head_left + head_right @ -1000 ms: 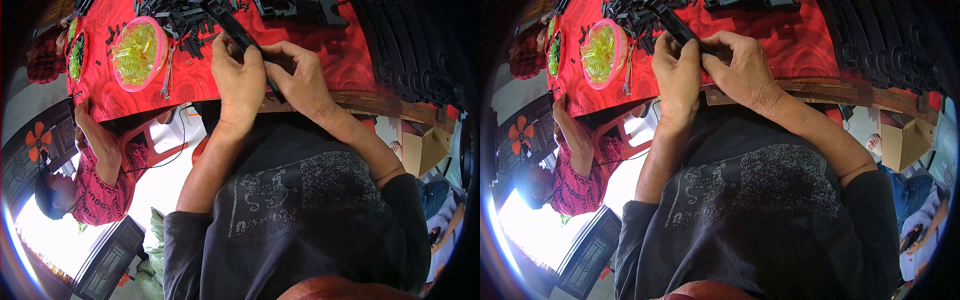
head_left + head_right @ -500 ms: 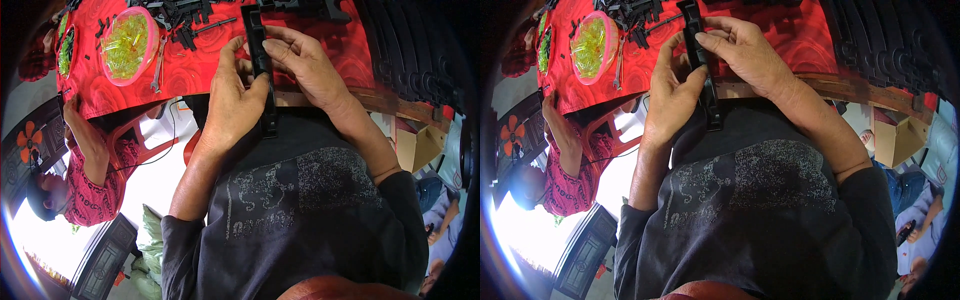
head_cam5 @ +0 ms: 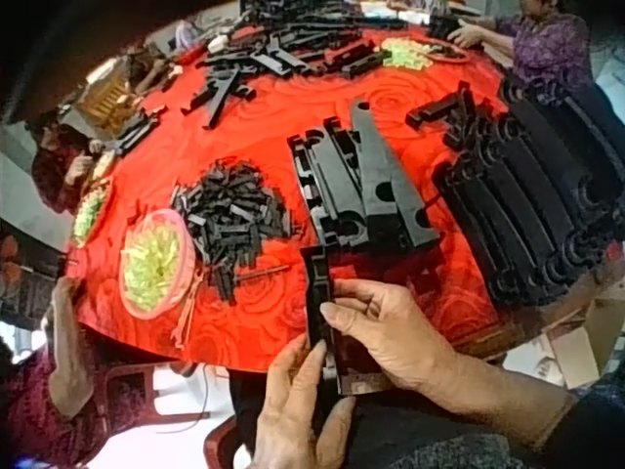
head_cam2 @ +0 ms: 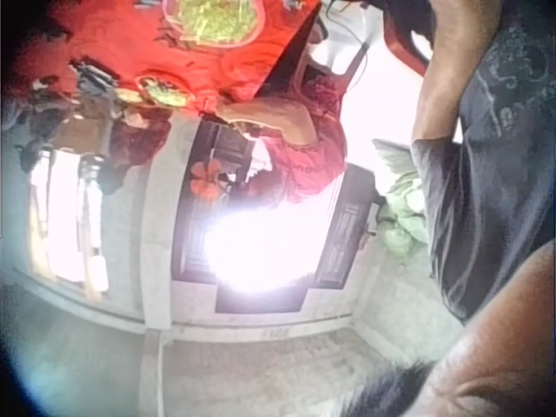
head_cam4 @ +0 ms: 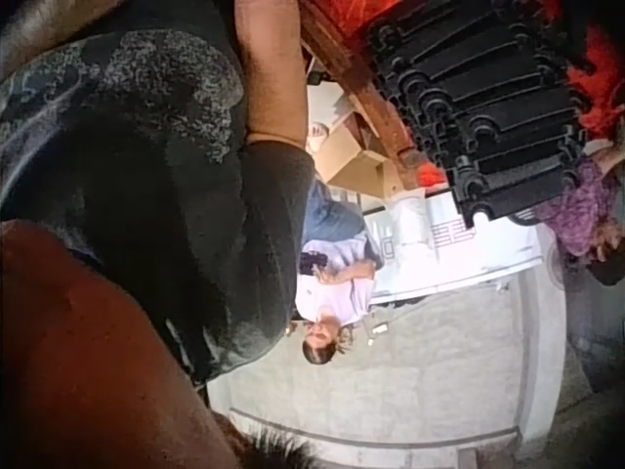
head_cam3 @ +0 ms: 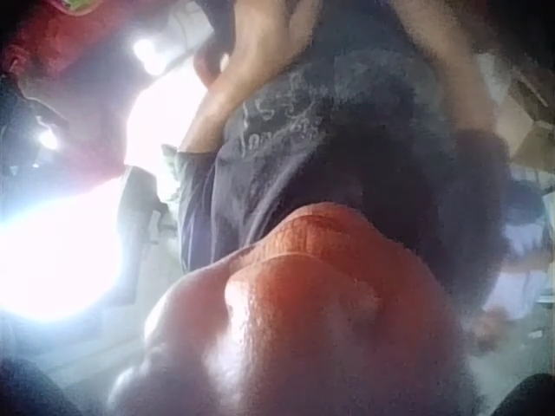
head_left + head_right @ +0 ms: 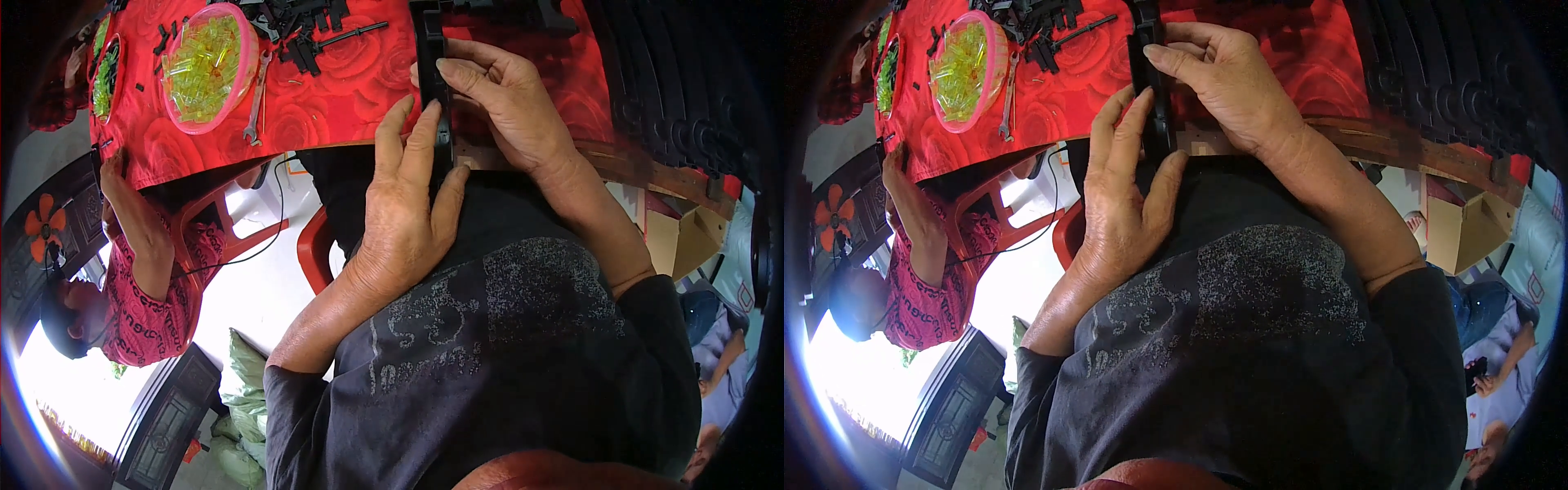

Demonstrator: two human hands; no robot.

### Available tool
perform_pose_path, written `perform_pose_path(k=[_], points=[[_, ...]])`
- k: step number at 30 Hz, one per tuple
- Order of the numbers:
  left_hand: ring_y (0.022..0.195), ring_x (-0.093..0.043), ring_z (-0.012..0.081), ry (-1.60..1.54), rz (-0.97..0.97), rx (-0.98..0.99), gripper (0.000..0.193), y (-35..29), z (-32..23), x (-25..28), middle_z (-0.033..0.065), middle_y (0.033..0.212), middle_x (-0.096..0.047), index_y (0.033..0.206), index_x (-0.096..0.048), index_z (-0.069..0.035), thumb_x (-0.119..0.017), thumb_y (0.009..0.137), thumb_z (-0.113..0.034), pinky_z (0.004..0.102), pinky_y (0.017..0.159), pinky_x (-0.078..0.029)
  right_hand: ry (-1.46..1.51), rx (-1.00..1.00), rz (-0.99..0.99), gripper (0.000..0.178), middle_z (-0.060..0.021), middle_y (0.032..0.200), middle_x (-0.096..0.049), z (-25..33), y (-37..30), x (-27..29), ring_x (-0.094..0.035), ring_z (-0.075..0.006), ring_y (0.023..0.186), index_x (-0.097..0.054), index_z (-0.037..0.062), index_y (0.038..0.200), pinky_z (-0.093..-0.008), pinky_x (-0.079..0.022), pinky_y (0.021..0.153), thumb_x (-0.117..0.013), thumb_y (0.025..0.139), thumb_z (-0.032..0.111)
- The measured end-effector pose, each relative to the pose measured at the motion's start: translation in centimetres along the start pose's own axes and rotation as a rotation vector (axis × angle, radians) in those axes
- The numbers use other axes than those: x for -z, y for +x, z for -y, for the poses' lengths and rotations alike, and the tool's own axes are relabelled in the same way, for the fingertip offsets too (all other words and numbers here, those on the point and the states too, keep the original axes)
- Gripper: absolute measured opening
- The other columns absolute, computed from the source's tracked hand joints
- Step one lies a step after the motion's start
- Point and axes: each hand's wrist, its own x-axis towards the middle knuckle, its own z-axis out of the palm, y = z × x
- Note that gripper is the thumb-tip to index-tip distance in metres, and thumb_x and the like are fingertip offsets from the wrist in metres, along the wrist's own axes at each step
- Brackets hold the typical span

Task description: The person assembles plastic components by inserting internal pieces into black plastic housings and pressing the parts together by hand.

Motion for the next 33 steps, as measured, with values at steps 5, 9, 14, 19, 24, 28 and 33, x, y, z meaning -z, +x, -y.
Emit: perform_pose_path(k=[5, 9, 14, 19, 24, 28, 33], points=[[0.136, -0.049, 0.0481, 0.067, 0.044, -0.007, 0.078, -0.6, -0.2, -0.9, 0.0334, 0.151, -0.037, 0.156, -0.032, 0.006, -0.072, 0.09, -0.002, 0.045, 0.11, -0.046, -0.007, 0.006, -0.027, 0.039, -0.0101, 0.112, -0.075, -0.1, -0.2, 0.1, -0.071, -0.013, 0.102, -0.063, -0.0046, 0.132, -0.024, -0.057, 0.091, -0.071, 0.099, 0.014], [0.14, -0.044, 0.0491, 0.08, 0.067, 0.0, 0.08, -0.7, -0.3, -1.1, 0.0341, 0.153, -0.032, 0.157, -0.029, 0.006, -0.072, 0.09, -0.003, 0.0464, 0.113, -0.042, -0.005, 0.005, -0.018, 0.038, -0.0105, 0.112, -0.075, 0.1, -0.3, -0.1, -0.071, -0.0133, 0.102, -0.063, -0.0049, 0.132, -0.0244, -0.057, 0.091, -0.071, 0.099, 0.013], [0.14, -0.042, 0.05, 0.056, 0.089, 0.027, 0.081, -0.6, -0.5, -1.1, 0.0345, 0.153, -0.031, 0.156, -0.03, 0.007, -0.073, 0.088, -0.005, 0.0472, 0.115, -0.038, 0.001, 0.012, -0.015, 0.038, -0.0102, 0.114, -0.075, -0.5, 0.0, 0.5, -0.071, -0.0138, 0.104, -0.063, -0.0051, 0.131, -0.0244, -0.056, 0.094, -0.071, 0.099, 0.013], [0.137, -0.045, 0.0484, 0.022, 0.093, 0.0, 0.079, -0.5, 0.0, -1.0, 0.0336, 0.152, -0.033, 0.155, -0.034, 0.008, -0.073, 0.087, -0.002, 0.0455, 0.113, -0.041, 0.02, 0.014, -0.001, 0.038, -0.0102, 0.115, -0.074, -0.3, -0.1, 0.4, -0.071, -0.014, 0.105, -0.063, -0.0055, 0.131, -0.0248, -0.056, 0.096, -0.071, 0.099, 0.012], [0.135, -0.047, 0.048, 0.013, 0.109, -0.007, 0.078, -0.1, 0.4, -0.8, 0.0332, 0.151, -0.034, 0.154, -0.037, 0.007, -0.074, 0.086, -0.001, 0.0437, 0.11, -0.044, 0.013, 0.003, 0.001, 0.038, -0.0103, 0.115, -0.074, -0.2, 0.0, 0.4, -0.071, -0.014, 0.106, -0.063, -0.0057, 0.132, -0.0253, -0.055, 0.097, -0.071, 0.098, 0.011], [0.133, -0.05, 0.0486, 0.047, 0.125, -0.029, 0.078, 0.2, 0.5, -0.7, 0.0334, 0.15, -0.035, 0.153, -0.037, 0.006, -0.074, 0.086, -0.002, 0.0444, 0.109, -0.047, 0.017, 0.001, 0.003, 0.037, -0.0099, 0.115, -0.074, -0.4, 0.2, 0.6, -0.071, -0.0141, 0.106, -0.064, -0.005, 0.131, -0.0255, -0.055, 0.097, -0.071, 0.099, 0.011], [0.131, -0.052, 0.0488, 0.054, 0.108, -0.038, 0.078, 0.0, 0.6, -0.8, 0.0338, 0.149, -0.037, 0.154, -0.036, 0.003, -0.074, 0.086, -0.004, 0.0465, 0.107, -0.049, 0.028, -0.017, 0.004, 0.034, -0.0088, 0.115, -0.074, -0.3, 0.2, 0.8, -0.071, -0.0138, 0.104, -0.066, -0.0038, 0.129, -0.0258, -0.056, 0.096, -0.071, 0.099, 0.011]])
